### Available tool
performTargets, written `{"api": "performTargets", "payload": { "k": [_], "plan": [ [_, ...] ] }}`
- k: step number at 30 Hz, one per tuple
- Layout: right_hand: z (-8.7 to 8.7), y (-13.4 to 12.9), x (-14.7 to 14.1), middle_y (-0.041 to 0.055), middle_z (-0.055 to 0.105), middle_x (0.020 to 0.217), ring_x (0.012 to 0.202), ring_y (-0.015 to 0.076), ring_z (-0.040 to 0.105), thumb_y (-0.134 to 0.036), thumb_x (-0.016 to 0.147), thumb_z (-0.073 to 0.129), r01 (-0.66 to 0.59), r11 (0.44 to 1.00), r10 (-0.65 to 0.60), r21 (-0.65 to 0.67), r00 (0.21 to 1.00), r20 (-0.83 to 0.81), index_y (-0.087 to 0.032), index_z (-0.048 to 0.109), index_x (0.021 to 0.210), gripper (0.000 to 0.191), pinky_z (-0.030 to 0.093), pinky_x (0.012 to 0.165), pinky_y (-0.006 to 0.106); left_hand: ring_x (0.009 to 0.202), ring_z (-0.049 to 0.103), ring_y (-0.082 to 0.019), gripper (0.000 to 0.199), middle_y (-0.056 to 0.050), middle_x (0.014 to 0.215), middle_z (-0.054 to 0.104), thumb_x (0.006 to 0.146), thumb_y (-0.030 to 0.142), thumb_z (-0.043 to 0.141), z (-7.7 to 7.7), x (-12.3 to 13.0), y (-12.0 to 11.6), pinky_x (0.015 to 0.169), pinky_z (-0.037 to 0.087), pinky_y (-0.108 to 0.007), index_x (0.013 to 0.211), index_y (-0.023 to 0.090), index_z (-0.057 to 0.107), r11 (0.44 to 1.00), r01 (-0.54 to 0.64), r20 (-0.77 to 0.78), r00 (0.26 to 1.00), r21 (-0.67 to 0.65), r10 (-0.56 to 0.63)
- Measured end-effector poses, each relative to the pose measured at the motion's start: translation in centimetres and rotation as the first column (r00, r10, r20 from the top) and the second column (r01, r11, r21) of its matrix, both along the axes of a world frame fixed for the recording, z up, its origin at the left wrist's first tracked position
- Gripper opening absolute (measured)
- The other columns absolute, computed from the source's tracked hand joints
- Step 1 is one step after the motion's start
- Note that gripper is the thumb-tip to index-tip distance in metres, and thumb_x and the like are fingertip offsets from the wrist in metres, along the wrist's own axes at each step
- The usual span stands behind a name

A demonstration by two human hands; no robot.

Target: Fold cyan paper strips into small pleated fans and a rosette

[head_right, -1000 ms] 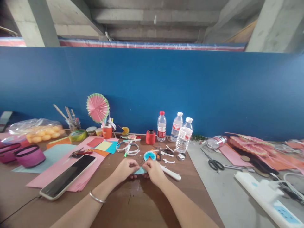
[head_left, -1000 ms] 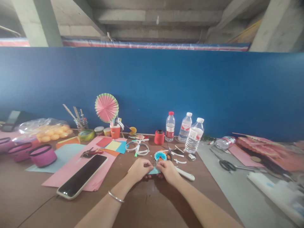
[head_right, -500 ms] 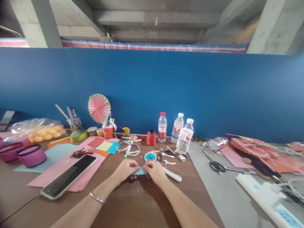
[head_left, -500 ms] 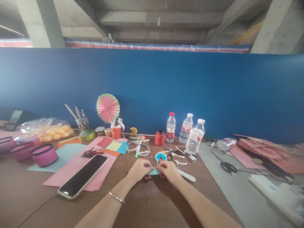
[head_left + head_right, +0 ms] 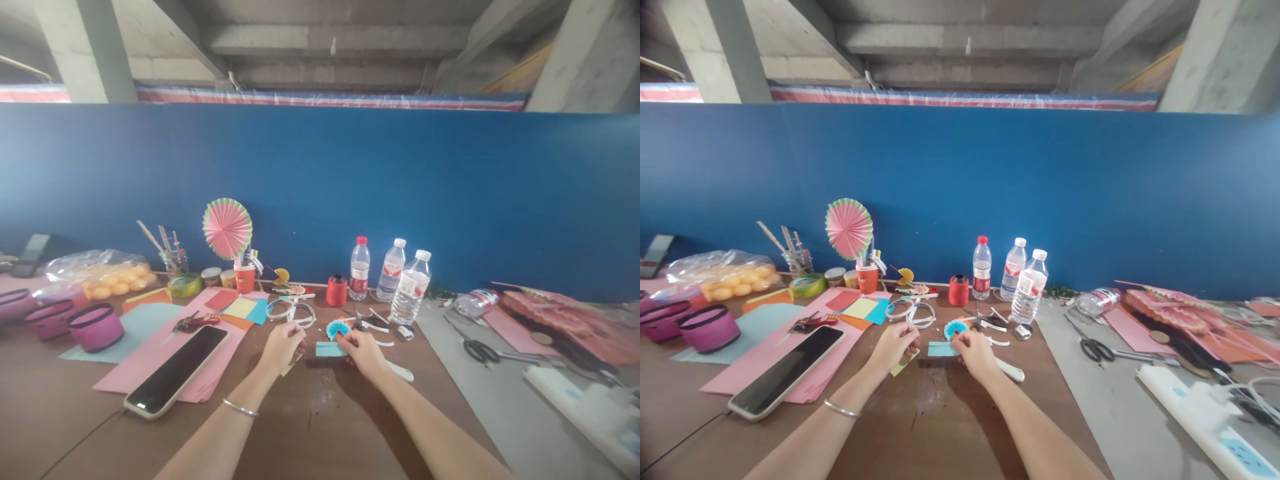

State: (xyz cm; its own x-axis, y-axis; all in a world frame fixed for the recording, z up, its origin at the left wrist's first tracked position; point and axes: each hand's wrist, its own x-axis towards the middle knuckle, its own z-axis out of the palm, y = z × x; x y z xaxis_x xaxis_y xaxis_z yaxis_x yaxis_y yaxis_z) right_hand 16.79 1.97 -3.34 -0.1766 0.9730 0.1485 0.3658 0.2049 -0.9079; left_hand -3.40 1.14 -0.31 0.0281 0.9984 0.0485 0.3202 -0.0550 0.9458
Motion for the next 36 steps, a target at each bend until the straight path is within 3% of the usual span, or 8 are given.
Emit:
{"api": "performTargets", "payload": {
  "k": [2, 4, 7, 13, 21, 29, 36],
  "plan": [
    [-0.1, -0.1, -0.2, -0.0030, 0.054, 0.045, 0.041, 0.0124, 0.051, -0.034, 0.073, 0.050, -0.013, 1.000, 0.013, 0.004, 0.999, 0.034, -0.017, 0.055, 0.063, 0.021, 0.037, 0.043, 0.022, 0.059, 0.058, -0.015, 0.016, -0.001, 0.064, 0.063, 0.071, 0.031, 0.049, 0.3, 0.3, -0.4, 0.054, 0.042, -0.024, 0.070, 0.017, 0.058, 0.996, 0.038, -0.066, 0.997, 0.077, -0.033],
    [-0.1, -0.4, -0.4, -0.0032, 0.053, 0.044, 0.041, 0.0125, 0.051, -0.032, 0.074, 0.049, -0.034, 0.999, 0.031, 0.038, 0.996, 0.080, -0.017, 0.056, 0.063, 0.020, 0.037, 0.045, 0.022, 0.067, 0.057, -0.017, 0.015, -0.001, 0.072, 0.065, 0.070, 0.030, 0.051, 0.6, 0.8, -1.0, 0.062, 0.041, -0.024, 0.073, 0.018, 0.061, 0.972, 0.157, -0.212, 0.970, 0.173, -0.119],
    [0.1, -0.7, -0.6, -0.0024, 0.055, 0.049, 0.049, 0.0135, 0.053, -0.028, 0.074, 0.049, -0.069, 0.988, 0.044, 0.139, 0.983, 0.176, -0.018, 0.058, 0.062, 0.018, 0.038, 0.050, 0.023, 0.066, 0.056, -0.017, 0.014, -0.001, 0.069, 0.064, 0.070, 0.026, 0.051, 0.7, 1.2, -1.5, 0.062, 0.038, -0.024, 0.071, 0.018, 0.063, 0.945, 0.280, -0.391, 0.899, 0.171, -0.195],
    [0.6, -1.3, -0.8, -0.0006, 0.062, 0.069, 0.066, 0.0151, 0.055, -0.018, 0.069, 0.055, -0.156, 0.934, 0.036, 0.321, 0.937, 0.348, -0.022, 0.063, 0.069, 0.009, 0.039, 0.061, 0.023, 0.071, 0.053, -0.018, 0.015, -0.003, 0.071, 0.062, 0.073, 0.025, 0.050, -0.2, 0.9, -1.3, 0.063, 0.036, -0.025, 0.071, 0.017, 0.063, 0.921, 0.331, -0.588, 0.794, 0.206, -0.154],
    [-0.1, -1.2, -0.8, 0.0016, 0.062, 0.073, 0.073, 0.0159, 0.055, -0.014, 0.070, 0.054, -0.211, 0.906, 0.024, 0.367, 0.891, 0.453, -0.022, 0.065, 0.070, 0.013, 0.039, 0.067, 0.023, 0.080, 0.050, -0.019, 0.012, -0.003, 0.075, 0.059, 0.071, 0.024, 0.055, -1.4, 0.8, -0.6, 0.072, 0.035, -0.028, 0.073, 0.020, 0.066, 0.896, 0.380, -0.660, 0.737, 0.230, -0.143],
    [0.0, -1.2, -1.1, 0.0013, 0.060, 0.077, 0.075, 0.0141, 0.053, -0.015, 0.072, 0.053, -0.226, 0.931, 0.023, 0.287, 0.821, 0.570, -0.019, 0.061, 0.073, 0.010, 0.037, 0.067, 0.022, 0.076, 0.050, -0.017, 0.008, -0.001, 0.073, 0.059, 0.070, 0.019, 0.056, -1.4, 1.2, -0.6, 0.069, 0.037, -0.027, 0.073, 0.020, 0.063, 0.896, 0.386, -0.703, 0.700, 0.221, -0.129],
    [0.5, -1.2, -1.1, 0.0022, 0.058, 0.079, 0.076, 0.0139, 0.052, -0.013, 0.072, 0.053, -0.276, 0.916, 0.026, 0.292, 0.765, 0.643, -0.018, 0.059, 0.075, 0.009, 0.036, 0.067, 0.021, 0.075, 0.051, -0.016, 0.011, 0.000, 0.073, 0.059, 0.071, 0.014, 0.054, -1.1, 1.5, -0.7, 0.069, 0.037, -0.026, 0.074, 0.021, 0.062, 0.845, 0.461, -0.775, 0.625, 0.270, -0.094]
  ]
}}
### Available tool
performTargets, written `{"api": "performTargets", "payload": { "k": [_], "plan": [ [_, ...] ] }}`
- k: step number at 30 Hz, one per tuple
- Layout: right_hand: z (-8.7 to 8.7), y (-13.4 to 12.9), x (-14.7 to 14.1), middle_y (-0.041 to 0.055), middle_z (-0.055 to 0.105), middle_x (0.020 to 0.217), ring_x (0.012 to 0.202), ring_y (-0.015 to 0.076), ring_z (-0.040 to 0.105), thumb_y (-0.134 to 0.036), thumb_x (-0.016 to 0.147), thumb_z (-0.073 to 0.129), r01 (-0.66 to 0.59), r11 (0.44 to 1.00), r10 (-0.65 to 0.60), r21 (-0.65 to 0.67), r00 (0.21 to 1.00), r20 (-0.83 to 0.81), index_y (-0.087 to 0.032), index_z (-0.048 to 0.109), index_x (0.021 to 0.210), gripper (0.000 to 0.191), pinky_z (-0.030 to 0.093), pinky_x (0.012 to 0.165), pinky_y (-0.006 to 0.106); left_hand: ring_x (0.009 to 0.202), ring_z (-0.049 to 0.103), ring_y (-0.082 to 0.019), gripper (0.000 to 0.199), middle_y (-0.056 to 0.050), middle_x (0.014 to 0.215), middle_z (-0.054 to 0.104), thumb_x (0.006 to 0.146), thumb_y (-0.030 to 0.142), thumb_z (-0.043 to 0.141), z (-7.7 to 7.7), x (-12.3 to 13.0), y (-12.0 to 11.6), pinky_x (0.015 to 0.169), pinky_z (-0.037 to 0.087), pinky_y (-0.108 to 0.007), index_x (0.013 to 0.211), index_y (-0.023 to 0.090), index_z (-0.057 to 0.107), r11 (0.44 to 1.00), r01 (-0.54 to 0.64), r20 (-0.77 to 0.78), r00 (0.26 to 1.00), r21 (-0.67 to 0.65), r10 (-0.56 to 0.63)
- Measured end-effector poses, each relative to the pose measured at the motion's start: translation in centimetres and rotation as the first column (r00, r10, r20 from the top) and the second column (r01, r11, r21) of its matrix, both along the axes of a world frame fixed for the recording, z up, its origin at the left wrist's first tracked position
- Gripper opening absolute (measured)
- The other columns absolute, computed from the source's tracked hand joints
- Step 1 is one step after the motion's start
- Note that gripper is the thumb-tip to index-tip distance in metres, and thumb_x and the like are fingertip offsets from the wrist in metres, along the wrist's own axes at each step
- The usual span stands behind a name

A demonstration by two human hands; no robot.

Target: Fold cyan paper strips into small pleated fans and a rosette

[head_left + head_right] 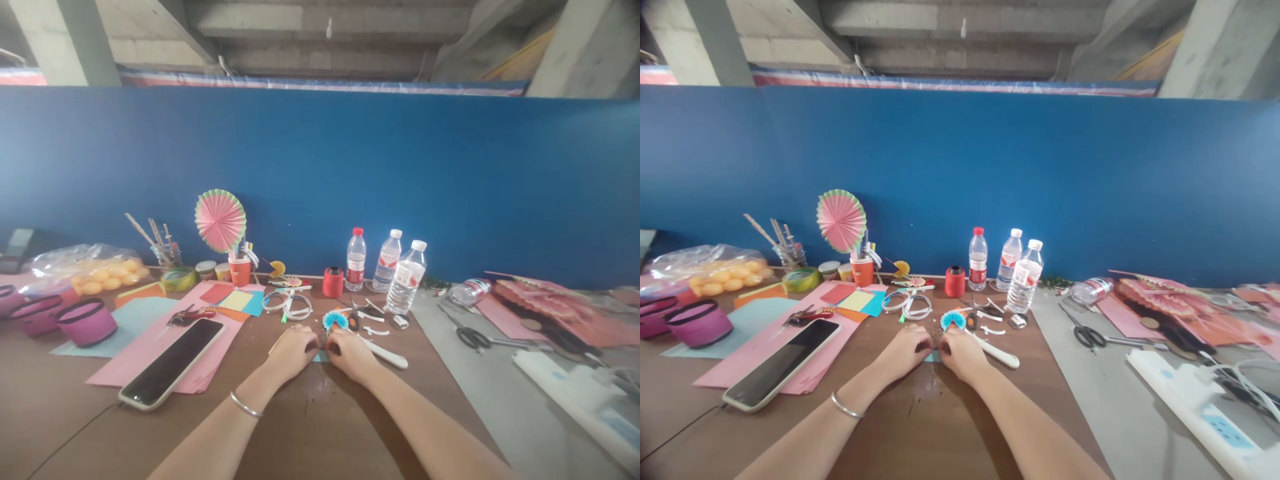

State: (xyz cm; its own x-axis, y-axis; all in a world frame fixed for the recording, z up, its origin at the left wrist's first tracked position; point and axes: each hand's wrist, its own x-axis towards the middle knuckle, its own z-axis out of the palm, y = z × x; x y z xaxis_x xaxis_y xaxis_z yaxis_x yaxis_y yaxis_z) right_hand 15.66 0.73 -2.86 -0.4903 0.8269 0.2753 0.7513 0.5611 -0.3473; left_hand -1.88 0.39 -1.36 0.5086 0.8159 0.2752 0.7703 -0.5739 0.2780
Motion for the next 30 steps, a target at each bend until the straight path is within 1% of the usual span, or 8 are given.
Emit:
{"api": "performTargets", "payload": {
  "k": [3, 7, 12, 16, 20, 24, 27, 30],
  "plan": [
    [0.5, -0.1, 0.3, 0.0030, 0.058, 0.082, 0.080, 0.0148, 0.052, -0.012, 0.073, 0.051, -0.064, 0.997, 0.062, 0.034, 0.996, 0.068, -0.019, 0.060, 0.079, 0.012, 0.037, 0.070, 0.022, 0.074, 0.052, -0.017, 0.010, -0.002, 0.074, 0.060, 0.069, 0.012, 0.055, 0.6, 0.1, -0.2, 0.069, 0.037, -0.027, 0.073, 0.019, 0.061, 0.998, 0.032, -0.092, 0.995, 0.047, -0.028],
    [1.2, -0.3, 0.5, 0.0046, 0.059, 0.082, 0.084, 0.0162, 0.051, -0.012, 0.074, 0.050, -0.167, 0.982, 0.151, 0.088, 0.975, 0.160, -0.018, 0.061, 0.081, 0.015, 0.036, 0.074, 0.023, 0.075, 0.053, -0.019, 0.010, -0.003, 0.073, 0.060, 0.069, 0.012, 0.054, 1.4, 0.2, -0.5, 0.070, 0.037, -0.029, 0.074, 0.018, 0.061, 0.996, 0.064, -0.210, 0.976, 0.060, -0.050],
    [1.6, -0.5, 0.6, 0.0047, 0.060, 0.080, 0.086, 0.0172, 0.049, -0.011, 0.075, 0.048, -0.243, 0.963, 0.216, 0.120, 0.955, 0.202, -0.017, 0.063, 0.081, 0.017, 0.035, 0.075, 0.025, 0.077, 0.054, -0.020, 0.013, -0.005, 0.076, 0.060, 0.072, 0.013, 0.051, 1.5, 0.2, -0.8, 0.072, 0.038, -0.030, 0.077, 0.017, 0.062, 0.998, 0.063, -0.249, 0.967, 0.018, -0.056],
    [1.8, -0.7, 0.8, 0.0050, 0.060, 0.080, 0.083, 0.0170, 0.049, -0.011, 0.075, 0.049, -0.265, 0.957, 0.233, 0.116, 0.944, 0.234, -0.017, 0.064, 0.081, 0.017, 0.035, 0.074, 0.026, 0.075, 0.055, -0.018, 0.018, -0.004, 0.076, 0.060, 0.072, 0.011, 0.050, 1.7, -0.1, -1.4, 0.071, 0.039, -0.028, 0.077, 0.019, 0.065, 0.997, 0.071, -0.261, 0.963, -0.009, -0.070],
    [1.9, -0.9, 1.0, 0.0054, 0.060, 0.081, 0.085, 0.0174, 0.049, -0.012, 0.076, 0.048, -0.265, 0.958, 0.231, 0.113, 0.941, 0.246, -0.018, 0.064, 0.084, 0.019, 0.034, 0.074, 0.026, 0.075, 0.055, -0.017, 0.021, -0.005, 0.084, 0.060, 0.074, 0.011, 0.047, 2.1, 0.0, -2.1, 0.071, 0.039, -0.028, 0.078, 0.020, 0.066, 0.998, 0.062, -0.270, 0.961, -0.005, -0.061],
    [1.9, -0.9, 1.1, 0.0055, 0.059, 0.085, 0.087, 0.0167, 0.049, -0.013, 0.078, 0.047, -0.268, 0.959, 0.239, 0.088, 0.937, 0.254, -0.020, 0.064, 0.093, 0.024, 0.034, 0.074, 0.025, 0.076, 0.056, -0.018, 0.021, -0.007, 0.081, 0.061, 0.076, 0.013, 0.044, 2.3, 0.5, -2.2, 0.071, 0.040, -0.028, 0.081, 0.017, 0.065, 1.000, 0.016, -0.286, 0.958, -0.005, -0.017],
    [1.9, -0.8, 1.2, 0.0053, 0.060, 0.084, 0.088, 0.0168, 0.048, -0.013, 0.077, 0.047, -0.280, 0.956, 0.251, 0.087, 0.935, 0.251, -0.020, 0.065, 0.091, 0.024, 0.034, 0.075, 0.025, 0.075, 0.057, -0.019, 0.022, -0.008, 0.079, 0.061, 0.077, 0.014, 0.044, 2.4, 1.0, -2.4, 0.071, 0.040, -0.029, 0.081, 0.016, 0.065, 0.999, -0.023, -0.305, 0.952, -0.024, 0.015],
    [1.9, -0.6, 1.5, 0.0047, 0.061, 0.085, 0.089, 0.0168, 0.049, -0.012, 0.075, 0.048, -0.282, 0.956, 0.256, 0.078, 0.936, 0.240, -0.020, 0.065, 0.091, 0.025, 0.035, 0.077, 0.025, 0.074, 0.057, -0.019, 0.023, -0.008, 0.076, 0.061, 0.075, 0.011, 0.044, 2.7, 1.6, -2.7, 0.071, 0.040, -0.030, 0.075, 0.015, 0.066, 0.997, -0.056, -0.329, 0.944, -0.045, 0.038]
  ]
}}
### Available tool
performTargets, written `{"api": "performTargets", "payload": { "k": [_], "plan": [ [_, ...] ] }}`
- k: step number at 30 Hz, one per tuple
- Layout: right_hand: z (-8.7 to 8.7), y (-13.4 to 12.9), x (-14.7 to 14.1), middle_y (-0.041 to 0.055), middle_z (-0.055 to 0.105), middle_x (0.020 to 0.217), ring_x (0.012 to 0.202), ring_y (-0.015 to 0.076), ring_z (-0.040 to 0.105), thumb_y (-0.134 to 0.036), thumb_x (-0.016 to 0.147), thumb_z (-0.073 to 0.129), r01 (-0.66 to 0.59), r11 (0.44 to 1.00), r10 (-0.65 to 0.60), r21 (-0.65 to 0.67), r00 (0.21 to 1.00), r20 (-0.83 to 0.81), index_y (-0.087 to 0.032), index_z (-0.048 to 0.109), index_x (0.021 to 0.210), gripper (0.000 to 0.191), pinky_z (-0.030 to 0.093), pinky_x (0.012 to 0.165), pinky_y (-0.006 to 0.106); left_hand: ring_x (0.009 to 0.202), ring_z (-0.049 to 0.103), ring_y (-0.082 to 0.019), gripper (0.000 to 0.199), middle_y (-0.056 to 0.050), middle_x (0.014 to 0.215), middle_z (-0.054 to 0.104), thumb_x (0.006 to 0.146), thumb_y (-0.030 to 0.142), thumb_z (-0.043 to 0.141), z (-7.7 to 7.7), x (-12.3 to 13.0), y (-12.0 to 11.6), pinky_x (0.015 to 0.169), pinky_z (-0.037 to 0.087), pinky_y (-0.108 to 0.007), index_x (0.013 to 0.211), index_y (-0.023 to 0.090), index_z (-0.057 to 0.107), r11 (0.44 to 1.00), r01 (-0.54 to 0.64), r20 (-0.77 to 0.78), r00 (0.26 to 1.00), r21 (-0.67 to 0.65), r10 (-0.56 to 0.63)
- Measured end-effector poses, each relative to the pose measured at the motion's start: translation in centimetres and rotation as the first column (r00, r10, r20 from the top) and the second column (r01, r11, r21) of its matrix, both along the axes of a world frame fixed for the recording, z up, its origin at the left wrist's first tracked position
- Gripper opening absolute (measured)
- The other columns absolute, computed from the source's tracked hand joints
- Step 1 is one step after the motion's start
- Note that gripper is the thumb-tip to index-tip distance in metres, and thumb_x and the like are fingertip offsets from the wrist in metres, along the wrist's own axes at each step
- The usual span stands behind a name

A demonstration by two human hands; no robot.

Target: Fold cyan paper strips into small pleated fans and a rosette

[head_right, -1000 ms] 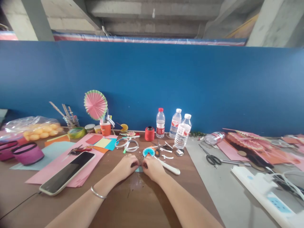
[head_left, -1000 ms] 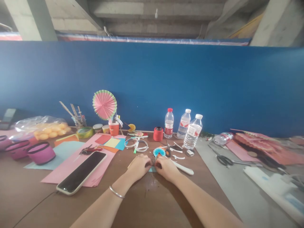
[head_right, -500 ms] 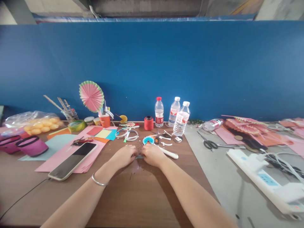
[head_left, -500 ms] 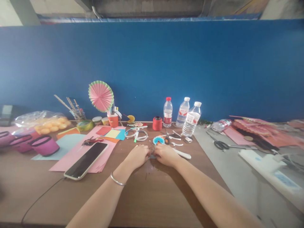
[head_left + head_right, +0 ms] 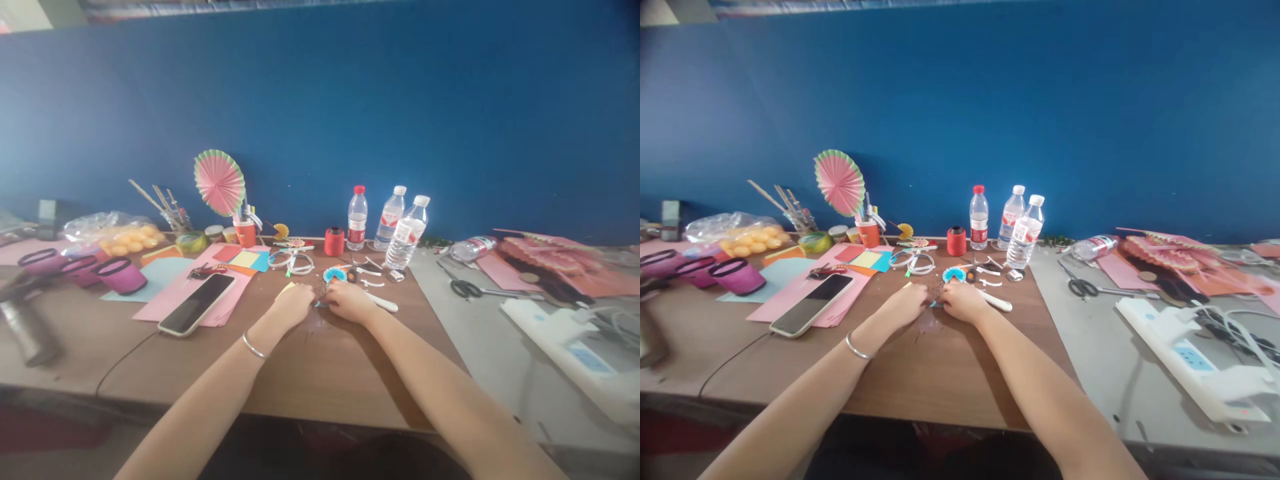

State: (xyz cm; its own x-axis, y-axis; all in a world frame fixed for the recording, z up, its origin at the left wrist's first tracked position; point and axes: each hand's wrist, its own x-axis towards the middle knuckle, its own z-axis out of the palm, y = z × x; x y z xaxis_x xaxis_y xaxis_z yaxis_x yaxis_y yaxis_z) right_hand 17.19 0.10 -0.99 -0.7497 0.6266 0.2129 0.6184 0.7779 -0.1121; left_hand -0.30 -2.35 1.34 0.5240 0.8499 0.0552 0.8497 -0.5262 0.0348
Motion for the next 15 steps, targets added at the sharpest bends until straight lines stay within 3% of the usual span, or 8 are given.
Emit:
{"api": "performTargets", "payload": {
  "k": [7, 11, 15],
  "plan": [
    [0.3, 0.4, 1.1, 0.0061, 0.062, 0.087, 0.093, 0.0201, 0.048, -0.015, 0.071, 0.051, 0.006, 0.999, -0.006, -0.035, 1.000, 0.005, -0.019, 0.068, 0.085, 0.022, 0.036, 0.078, 0.027, 0.080, 0.057, -0.019, 0.028, -0.008, 0.083, 0.061, 0.075, 0.009, 0.042, 0.3, 0.1, -1.0, 0.072, 0.041, -0.029, 0.087, 0.018, 0.066, 0.999, -0.036, -0.037, 0.999, -0.010, 0.035],
    [0.6, 0.4, 1.6, 0.0064, 0.062, 0.088, 0.093, 0.0213, 0.048, -0.017, 0.072, 0.050, 0.010, 0.999, -0.011, -0.037, 1.000, -0.006, -0.020, 0.069, 0.081, 0.021, 0.037, 0.076, 0.029, 0.090, 0.055, -0.018, 0.035, -0.006, 0.099, 0.061, 0.077, 0.010, 0.040, 0.2, -0.8, -1.7, 0.079, 0.040, -0.028, 0.101, 0.022, 0.062, 1.000, -0.008, -0.033, 0.999, -0.005, 0.008],
    [0.5, 0.5, 1.8, 0.0044, 0.062, 0.087, 0.091, 0.0188, 0.050, -0.017, 0.072, 0.050, 0.007, 0.999, -0.009, -0.054, 0.999, -0.037, -0.022, 0.069, 0.080, 0.021, 0.037, 0.077, 0.027, 0.096, 0.054, -0.018, 0.035, -0.006, 0.102, 0.062, 0.079, 0.011, 0.040, 0.0, -2.1, -2.1, 0.085, 0.038, -0.031, 0.105, 0.022, 0.060, 1.000, 0.015, 0.014, 1.000, -0.010, -0.015]
  ]
}}
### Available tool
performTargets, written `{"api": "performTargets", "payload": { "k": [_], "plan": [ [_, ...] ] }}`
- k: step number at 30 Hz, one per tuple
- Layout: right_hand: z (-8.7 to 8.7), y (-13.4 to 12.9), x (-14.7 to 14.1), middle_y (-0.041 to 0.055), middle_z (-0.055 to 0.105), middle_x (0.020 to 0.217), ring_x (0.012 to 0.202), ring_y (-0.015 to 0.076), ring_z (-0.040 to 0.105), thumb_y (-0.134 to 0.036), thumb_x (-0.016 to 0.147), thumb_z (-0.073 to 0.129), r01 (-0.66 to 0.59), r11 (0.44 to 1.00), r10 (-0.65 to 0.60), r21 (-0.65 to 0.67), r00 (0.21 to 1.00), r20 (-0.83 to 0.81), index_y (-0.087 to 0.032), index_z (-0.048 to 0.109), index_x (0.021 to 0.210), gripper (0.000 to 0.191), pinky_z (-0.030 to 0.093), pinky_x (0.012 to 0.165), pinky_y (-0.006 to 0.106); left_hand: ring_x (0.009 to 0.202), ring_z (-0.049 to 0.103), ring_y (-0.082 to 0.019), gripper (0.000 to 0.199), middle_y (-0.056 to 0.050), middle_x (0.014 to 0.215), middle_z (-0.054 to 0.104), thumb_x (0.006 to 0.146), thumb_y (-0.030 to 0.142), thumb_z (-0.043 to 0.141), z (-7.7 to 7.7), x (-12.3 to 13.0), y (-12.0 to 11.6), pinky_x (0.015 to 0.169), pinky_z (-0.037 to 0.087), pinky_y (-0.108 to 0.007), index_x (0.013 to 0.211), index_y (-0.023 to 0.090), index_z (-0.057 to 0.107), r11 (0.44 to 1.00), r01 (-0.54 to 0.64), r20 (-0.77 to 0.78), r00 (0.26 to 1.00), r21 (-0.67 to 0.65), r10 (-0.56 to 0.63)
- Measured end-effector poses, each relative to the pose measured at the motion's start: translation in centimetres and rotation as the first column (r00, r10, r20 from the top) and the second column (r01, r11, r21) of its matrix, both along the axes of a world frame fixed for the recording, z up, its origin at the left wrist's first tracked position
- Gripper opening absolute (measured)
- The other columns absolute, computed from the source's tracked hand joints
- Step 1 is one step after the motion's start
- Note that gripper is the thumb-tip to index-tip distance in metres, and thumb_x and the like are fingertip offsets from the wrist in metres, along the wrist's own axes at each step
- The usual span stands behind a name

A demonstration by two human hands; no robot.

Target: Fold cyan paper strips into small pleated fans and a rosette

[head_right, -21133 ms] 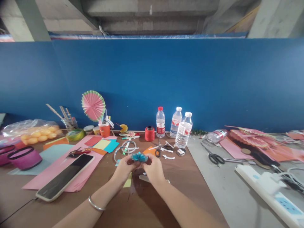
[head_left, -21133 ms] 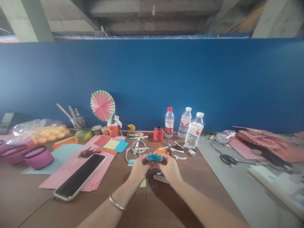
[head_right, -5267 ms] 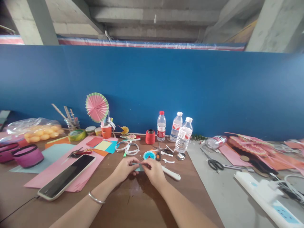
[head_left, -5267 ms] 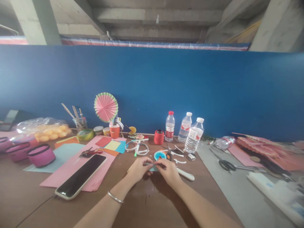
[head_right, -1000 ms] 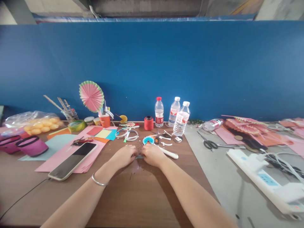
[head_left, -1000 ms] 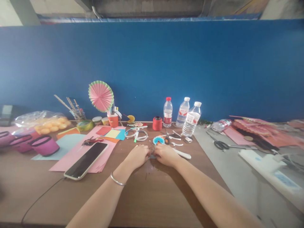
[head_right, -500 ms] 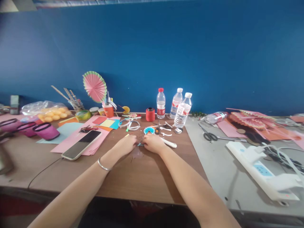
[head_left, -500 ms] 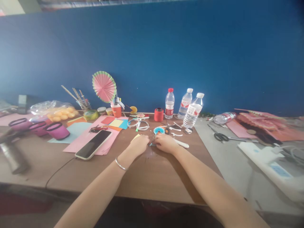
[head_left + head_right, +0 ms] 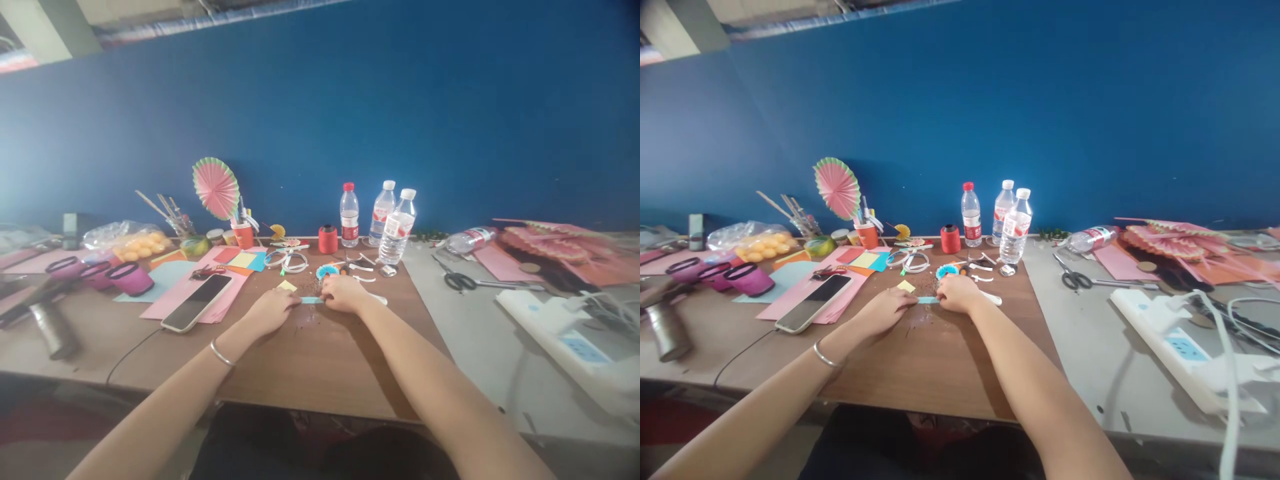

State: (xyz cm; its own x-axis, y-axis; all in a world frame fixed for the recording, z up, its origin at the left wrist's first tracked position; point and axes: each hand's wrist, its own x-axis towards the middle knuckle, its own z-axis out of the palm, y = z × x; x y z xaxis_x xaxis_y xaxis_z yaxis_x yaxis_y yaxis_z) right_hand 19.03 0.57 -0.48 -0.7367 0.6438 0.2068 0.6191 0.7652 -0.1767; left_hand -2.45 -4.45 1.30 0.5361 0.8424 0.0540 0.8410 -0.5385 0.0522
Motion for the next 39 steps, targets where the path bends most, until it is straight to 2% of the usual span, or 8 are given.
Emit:
{"api": "performTargets", "payload": {
  "k": [6, 12, 17, 21, 27, 30, 34, 39],
  "plan": [
    [-0.5, 0.2, -0.2, 0.0027, 0.062, 0.085, 0.085, 0.0149, 0.053, -0.026, 0.079, 0.048, 0.050, 0.998, -0.052, -0.028, 0.995, -0.088, -0.021, 0.068, 0.079, 0.020, 0.038, 0.073, 0.023, 0.102, 0.052, -0.016, 0.044, -0.002, 0.111, 0.060, 0.074, 0.004, 0.037, 0.2, -1.4, 0.4, 0.091, 0.034, -0.030, 0.108, 0.023, 0.058, 0.995, 0.086, 0.048, 0.995, -0.048, -0.083],
    [-1.0, -0.1, -1.7, 0.0042, 0.063, 0.085, 0.086, 0.0156, 0.053, -0.025, 0.079, 0.052, 0.152, 0.987, -0.157, -0.049, 0.978, -0.139, -0.019, 0.066, 0.080, 0.015, 0.037, 0.075, 0.024, 0.084, 0.057, -0.017, 0.031, -0.002, 0.087, 0.065, 0.072, 0.007, 0.040, 0.8, -0.5, 2.0, 0.076, 0.040, -0.028, 0.088, 0.021, 0.062, 0.995, -0.012, 0.074, 0.997, -0.104, 0.020],
    [-1.6, -0.1, -2.3, 0.0031, 0.062, 0.082, 0.078, 0.0146, 0.055, -0.021, 0.077, 0.053, 0.222, 0.970, -0.237, -0.103, 0.958, -0.160, -0.020, 0.064, 0.078, 0.011, 0.038, 0.069, 0.023, 0.080, 0.055, -0.017, 0.020, -0.002, 0.084, 0.061, 0.078, 0.019, 0.043, 0.1, 0.1, 3.7, 0.073, 0.039, -0.027, 0.086, 0.022, 0.062, 0.993, 0.021, 0.181, 0.983, -0.114, 0.000],
    [-1.8, 0.0, -2.5, 0.0023, 0.061, 0.080, 0.079, 0.0142, 0.053, -0.027, 0.080, 0.051, 0.210, 0.967, -0.238, -0.141, 0.944, -0.228, -0.019, 0.062, 0.078, 0.014, 0.038, 0.071, 0.023, 0.075, 0.054, -0.016, 0.017, -0.001, 0.079, 0.059, 0.077, 0.019, 0.046, -0.7, -0.2, 4.4, 0.070, 0.038, -0.026, 0.079, 0.021, 0.063, 0.990, 0.041, 0.266, 0.964, -0.134, -0.004],
    [-1.7, 0.0, -3.2, 0.0004, 0.057, 0.076, 0.076, 0.0141, 0.051, -0.018, 0.074, 0.056, 0.238, 0.956, -0.272, -0.173, 0.938, -0.214, -0.019, 0.057, 0.073, 0.002, 0.036, 0.067, 0.023, 0.078, 0.051, -0.017, 0.014, -0.002, 0.078, 0.056, 0.078, 0.016, 0.044, -1.4, -0.1, 4.4, 0.070, 0.037, -0.028, 0.076, 0.019, 0.058, 0.993, 0.022, 0.291, 0.957, -0.114, 0.013],
    [-1.4, -0.1, -3.7, 0.0011, 0.056, 0.078, 0.075, 0.0151, 0.050, -0.016, 0.072, 0.056, 0.285, 0.943, -0.317, -0.171, 0.926, -0.204, -0.019, 0.054, 0.075, 0.004, 0.036, 0.064, 0.024, 0.080, 0.049, -0.020, 0.014, -0.005, 0.083, 0.055, 0.081, 0.021, 0.042, -2.1, 0.1, 4.2, 0.070, 0.036, -0.031, 0.080, 0.019, 0.056, 0.997, 0.054, 0.211, 0.977, -0.052, -0.042],
    [-1.8, -0.1, -4.2, 0.0025, 0.057, 0.078, 0.074, 0.0157, 0.050, -0.014, 0.075, 0.049, 0.272, 0.953, -0.293, -0.134, 0.938, -0.183, -0.019, 0.054, 0.075, 0.007, 0.035, 0.064, 0.026, 0.076, 0.050, -0.020, 0.013, -0.004, 0.082, 0.056, 0.079, 0.015, 0.044, -4.0, -0.4, 4.7, 0.065, 0.035, -0.032, 0.078, 0.021, 0.055, 0.997, 0.069, 0.158, 0.985, 0.023, -0.072],
    [-4.7, 1.8, -3.8, 0.0011, 0.060, 0.074, 0.070, 0.0154, 0.052, -0.018, 0.070, 0.057, 0.186, 0.979, -0.198, -0.084, 0.969, -0.151, -0.021, 0.055, 0.069, 0.004, 0.035, 0.057, 0.025, 0.064, 0.051, -0.017, 0.006, -0.002, 0.074, 0.057, 0.071, 0.018, 0.055, -7.7, -1.0, 6.4, 0.053, 0.035, -0.029, 0.072, 0.024, 0.055, 0.967, 0.210, 0.131, 0.965, 0.141, -0.229]
  ]
}}
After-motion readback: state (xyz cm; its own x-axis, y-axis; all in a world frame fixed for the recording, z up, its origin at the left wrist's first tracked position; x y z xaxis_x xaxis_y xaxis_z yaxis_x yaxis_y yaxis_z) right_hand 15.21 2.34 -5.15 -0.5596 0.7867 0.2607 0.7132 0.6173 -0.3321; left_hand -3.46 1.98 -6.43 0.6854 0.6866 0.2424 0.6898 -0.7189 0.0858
